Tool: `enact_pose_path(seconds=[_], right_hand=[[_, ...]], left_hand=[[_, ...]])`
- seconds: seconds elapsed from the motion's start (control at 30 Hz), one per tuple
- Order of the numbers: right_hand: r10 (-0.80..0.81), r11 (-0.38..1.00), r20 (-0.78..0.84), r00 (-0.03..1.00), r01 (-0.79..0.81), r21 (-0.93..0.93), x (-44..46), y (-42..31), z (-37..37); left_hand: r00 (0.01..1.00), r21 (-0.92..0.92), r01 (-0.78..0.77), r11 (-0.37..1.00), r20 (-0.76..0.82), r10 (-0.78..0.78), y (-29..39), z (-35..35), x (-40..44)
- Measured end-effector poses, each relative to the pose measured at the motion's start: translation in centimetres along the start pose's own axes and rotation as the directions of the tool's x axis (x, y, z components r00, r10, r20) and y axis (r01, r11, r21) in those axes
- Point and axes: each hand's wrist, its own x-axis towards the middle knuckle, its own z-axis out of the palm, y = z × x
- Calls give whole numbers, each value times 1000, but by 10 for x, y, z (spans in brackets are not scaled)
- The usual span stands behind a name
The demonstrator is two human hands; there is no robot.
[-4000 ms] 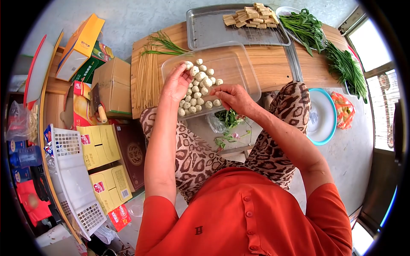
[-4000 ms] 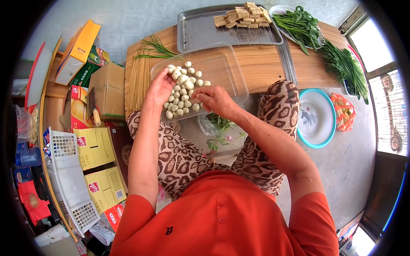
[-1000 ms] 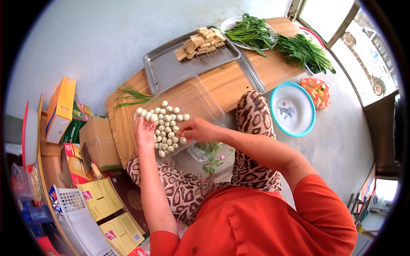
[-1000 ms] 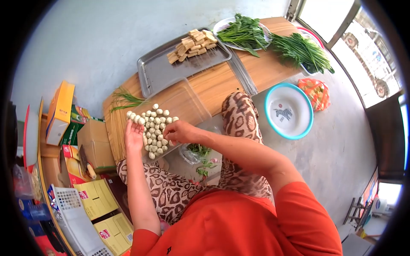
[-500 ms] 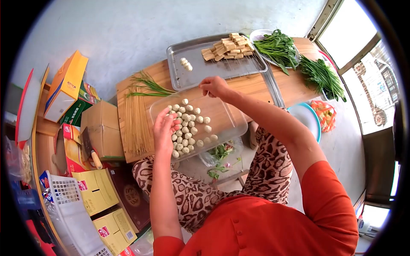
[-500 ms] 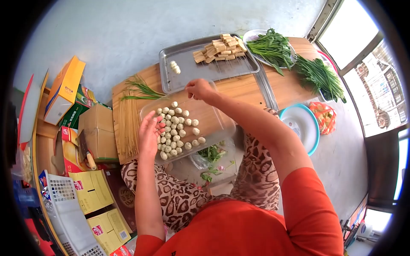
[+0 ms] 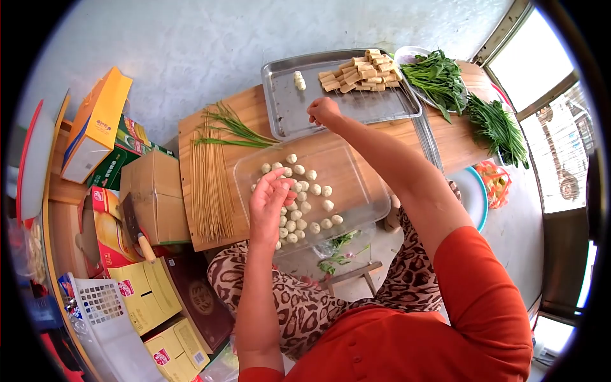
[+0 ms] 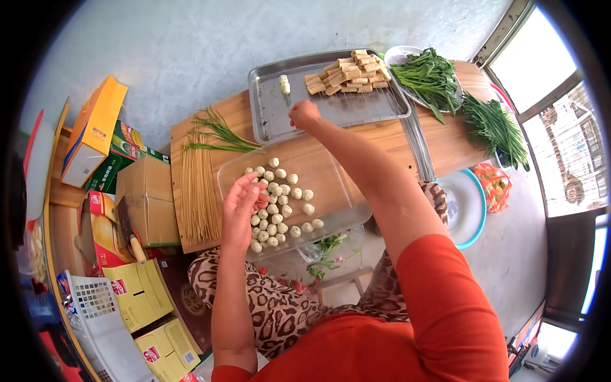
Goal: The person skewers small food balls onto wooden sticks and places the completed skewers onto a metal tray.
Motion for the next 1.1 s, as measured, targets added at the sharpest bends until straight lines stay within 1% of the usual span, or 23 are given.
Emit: enact_pose_path(seconds=[0.07,0.13,0.17,0.23,0.27,0.33,0.4,0.43,0.47,0.53,0.6,0.63,0.67,0.7,0.73,0.77,0.8,0.87,0.9,0.93,1.03,1.1], right_hand=[[2,1000,-8,1000,-3,-30,3,3,3],[50,990,-52,997,-56,-131,3,3,6],[51,990,-56,997,-58,-129,0,4,5],[-92,964,-188,978,40,-264,-3,6,2],[-94,964,-195,976,41,-263,-3,9,-4],[-289,929,-169,942,233,-289,-7,18,-20],[-219,960,-99,971,196,-198,-36,5,-55],[-227,968,-82,970,215,-131,-49,6,-74],[-180,982,-102,978,171,-86,-63,6,-95],[-205,973,-157,966,183,-142,-86,21,-140],[-181,981,-234,955,157,-118,-114,42,-186],[-170,983,-265,949,146,-107,-120,63,-208],[-162,980,-301,940,117,-161,-130,82,-226],[-125,971,-325,937,49,-233,-139,105,-242],[-90,954,-348,933,-20,-300,-145,129,-255],[-30,935,-354,935,-99,-341,-153,150,-264],[31,908,-360,932,-176,-379,-163,166,-267],[72,797,-421,904,-306,-521,-184,179,-263],[95,736,-419,903,-347,-581,-192,183,-260],[59,659,-432,900,-360,-660,-195,189,-256],[88,636,-438,895,-388,-667,-199,194,-249],[73,640,-446,892,-385,-665,-202,188,-246]], left_hand=[[1000,-7,-6,1000,-3,6,0,0,2],[1000,12,-14,1000,-11,14,0,1,3],[1000,12,-14,1000,-6,14,-1,2,2],[1000,60,-13,998,0,13,-2,3,4],[1000,61,-18,998,6,17,-4,2,5],[1000,60,-14,998,2,13,-11,0,7],[1000,50,-10,999,-3,10,-12,1,7],[1000,42,-6,999,-12,6,-13,2,8],[1000,36,0,999,-16,1,-13,3,7],[1000,66,-1,998,5,1,-17,5,7],[999,59,23,998,30,-25,-22,6,7],[999,86,23,996,28,-26,-21,8,6],[999,115,20,993,24,-23,-21,9,6],[999,131,31,991,25,-34,-22,9,6],[999,103,31,994,11,-32,-20,12,5],[999,114,35,993,11,-36,-22,12,6],[999,126,39,991,9,-41,-25,12,7],[999,143,47,989,11,-49,-28,13,8],[998,156,54,986,2,-55,-31,13,9],[998,163,57,985,8,-59,-34,12,11],[997,233,67,970,19,-73,-44,9,17],[996,247,78,966,19,-86,-48,8,18]])
